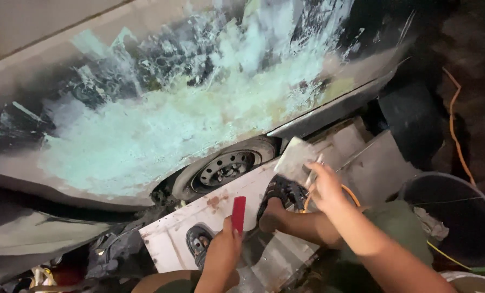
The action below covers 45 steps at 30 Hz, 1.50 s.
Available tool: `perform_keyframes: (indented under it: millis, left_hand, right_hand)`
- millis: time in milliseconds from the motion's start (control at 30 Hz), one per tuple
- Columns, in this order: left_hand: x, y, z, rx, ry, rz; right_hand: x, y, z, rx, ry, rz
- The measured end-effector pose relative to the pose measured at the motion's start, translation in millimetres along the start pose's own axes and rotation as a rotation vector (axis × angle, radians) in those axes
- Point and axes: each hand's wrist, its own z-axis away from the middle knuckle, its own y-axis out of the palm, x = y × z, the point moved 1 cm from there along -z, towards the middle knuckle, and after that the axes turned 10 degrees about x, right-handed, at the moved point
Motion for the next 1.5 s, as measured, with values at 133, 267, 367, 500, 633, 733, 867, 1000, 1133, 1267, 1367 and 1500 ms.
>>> perform_keyframes:
  millis: [133, 267, 367, 500, 633, 733, 867, 1000, 1133, 1267, 1367, 1500]
  left_hand:
    - [-5, -14, -3, 0.025, -0.046, 0.284]
    - [-26, -37, 2, 0.045, -0.059, 0.431]
    - [-21, -27, -10, -0.029, -0.044, 0.441]
    - [-21, -29, -10, -0.026, 0.012, 0.520]
    - [-21, -30, -17, -0.017, -0.025, 0.484]
    - [-24, -30, -19, -0.027, -0.022, 0.464]
    - [-22, -22, -27, -0.063, 0.007, 0.375]
    - [-25, -26, -22, -0.072, 0.001, 0.384]
    - [-23, -27, -21, -0.128, 0.074, 0.351]
    - [-24, -38, -25, -0.068, 0.011, 0.508]
    - [-23, -35, -28, -0.045, -0.055, 0.597]
    - [-24, -35, -33, -0.107, -0.025, 0.655]
  right_hand:
    - [7, -19, -66, -0.124, -0.001, -0.014]
    - [22, -3, -96, -0.237, 0.044, 0.095]
    - [12, -11, -149, -0.228, 0.040, -0.002]
    - [56, 50, -93, -0.234, 0.097, 0.222]
    - [66, 62, -119, -0.290, -0.055, 0.123]
    - [80, 78, -114, -0.261, -0.120, 0.091]
    - [93, 80, -125, -0.258, -0.113, 0.064]
    - [97, 64, -142, -0.195, -0.157, -0.002]
    - [91, 36, -142, -0.178, -0.240, 0.107]
    - [84, 39, -116, -0.243, -0.261, 0.109]
    - [63, 47, -105, -0.286, -0.066, 0.203]
    - [19, 35, -142, -0.241, -0.005, 0.219]
